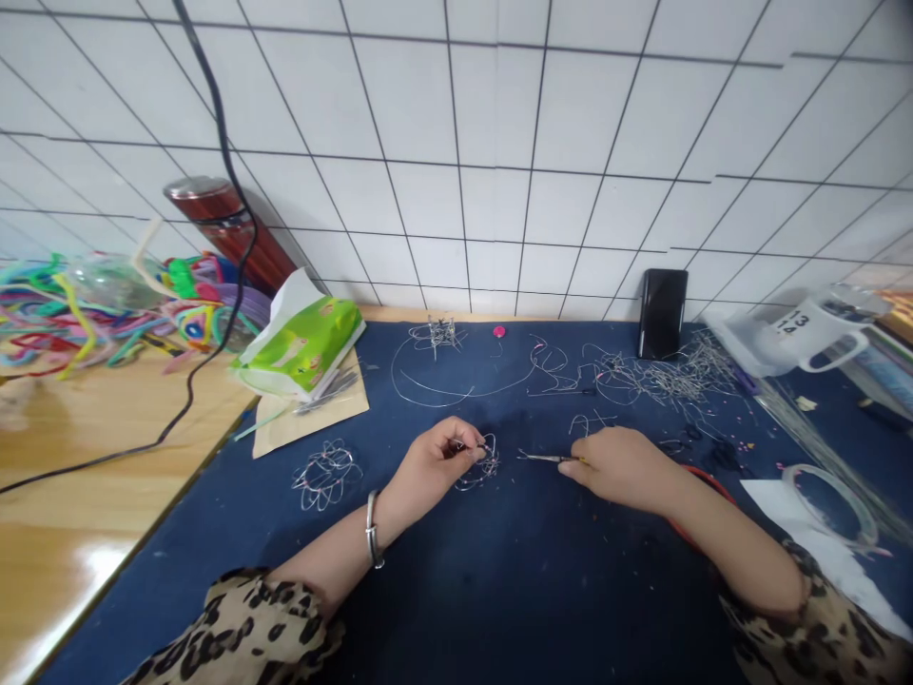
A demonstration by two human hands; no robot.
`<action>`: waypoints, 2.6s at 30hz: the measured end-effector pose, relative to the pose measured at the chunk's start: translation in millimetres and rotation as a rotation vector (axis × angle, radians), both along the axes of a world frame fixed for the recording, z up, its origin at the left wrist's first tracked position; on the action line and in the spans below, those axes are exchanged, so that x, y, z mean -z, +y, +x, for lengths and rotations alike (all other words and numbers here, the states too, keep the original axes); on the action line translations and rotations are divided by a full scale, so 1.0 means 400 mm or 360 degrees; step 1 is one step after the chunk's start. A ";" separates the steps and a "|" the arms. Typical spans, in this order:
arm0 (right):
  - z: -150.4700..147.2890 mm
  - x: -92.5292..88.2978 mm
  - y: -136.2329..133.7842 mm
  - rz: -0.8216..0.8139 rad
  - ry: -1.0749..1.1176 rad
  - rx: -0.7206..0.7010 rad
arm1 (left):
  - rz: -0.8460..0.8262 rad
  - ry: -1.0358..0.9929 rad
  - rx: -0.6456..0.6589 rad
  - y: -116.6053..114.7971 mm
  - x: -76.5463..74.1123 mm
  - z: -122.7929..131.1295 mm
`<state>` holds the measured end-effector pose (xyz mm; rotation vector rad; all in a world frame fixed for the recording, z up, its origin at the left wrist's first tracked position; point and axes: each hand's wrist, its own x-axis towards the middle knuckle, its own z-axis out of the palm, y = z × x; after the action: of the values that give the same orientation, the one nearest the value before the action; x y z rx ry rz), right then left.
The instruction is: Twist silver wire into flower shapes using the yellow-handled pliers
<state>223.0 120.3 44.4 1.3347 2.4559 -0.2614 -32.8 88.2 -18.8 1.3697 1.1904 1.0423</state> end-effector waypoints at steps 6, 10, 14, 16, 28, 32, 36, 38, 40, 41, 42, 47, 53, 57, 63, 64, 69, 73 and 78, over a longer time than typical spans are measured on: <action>-0.006 -0.013 0.033 -0.0225 0.0020 -0.0009 | -0.0003 0.0068 0.0012 0.001 0.003 -0.005; -0.017 -0.019 0.051 -0.0408 0.0000 0.0074 | -0.0014 0.0049 0.0018 0.002 0.006 -0.007; -0.023 -0.019 0.064 -0.0703 0.0078 0.0250 | -0.0002 0.0032 0.0020 0.003 0.006 -0.006; -0.024 -0.019 0.063 -0.0759 0.0124 0.0317 | -0.0004 0.0041 0.0019 0.003 0.004 -0.005; -0.046 -0.064 -0.045 0.0366 0.0073 -0.0057 | -0.0007 -0.0060 -0.0040 -0.001 -0.002 0.003; -0.064 -0.075 -0.060 0.0539 0.0120 -0.0130 | 0.0029 -0.0052 -0.0038 -0.002 -0.005 0.006; -0.083 -0.060 -0.065 0.0605 0.0146 -0.0197 | 0.0051 -0.0099 -0.0018 -0.006 -0.009 0.008; -0.089 -0.054 -0.066 0.0627 0.0149 -0.0200 | 0.0040 -0.0139 -0.0005 -0.008 -0.011 0.010; -0.092 -0.053 -0.067 0.0642 0.0152 -0.0196 | 0.0031 -0.0162 0.0000 -0.010 -0.011 0.012; -0.092 -0.053 -0.068 0.0642 0.0154 -0.0196 | 0.0028 -0.0167 -0.0005 -0.011 -0.010 0.013; -0.092 -0.055 -0.069 0.0639 0.0155 -0.0196 | 0.0023 -0.0170 -0.0014 -0.012 -0.010 0.014; -0.094 -0.061 -0.077 0.0616 0.0158 -0.0187 | 0.0013 -0.0189 -0.0048 -0.013 -0.013 0.015; -0.097 -0.063 -0.070 0.0597 0.0164 -0.0212 | 0.0012 -0.0220 -0.0075 -0.009 -0.014 0.013; -0.095 -0.066 -0.062 0.0617 0.0161 -0.0231 | 0.0003 -0.0175 -0.0101 -0.007 -0.012 0.013; -0.088 -0.062 -0.060 0.0635 0.0205 -0.0266 | -0.0025 -0.0155 -0.0101 -0.010 -0.008 0.014; -0.086 -0.061 -0.060 0.0634 0.0206 -0.0262 | -0.0025 -0.0163 -0.0094 -0.010 -0.008 0.014; -0.081 -0.058 -0.063 0.0636 0.0211 -0.0254 | -0.0012 -0.0193 -0.0080 -0.010 -0.007 0.017; -0.081 -0.057 -0.066 0.0638 0.0215 -0.0242 | 0.0015 -0.0192 -0.0101 -0.010 -0.008 0.020; -0.091 -0.053 -0.067 0.0661 0.0177 -0.0208 | 0.0062 -0.0157 -0.0143 -0.008 0.000 0.021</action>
<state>186.6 93.3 65.8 1.3319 2.7832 0.2263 -24.4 85.2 -18.6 1.2890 1.1732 1.1885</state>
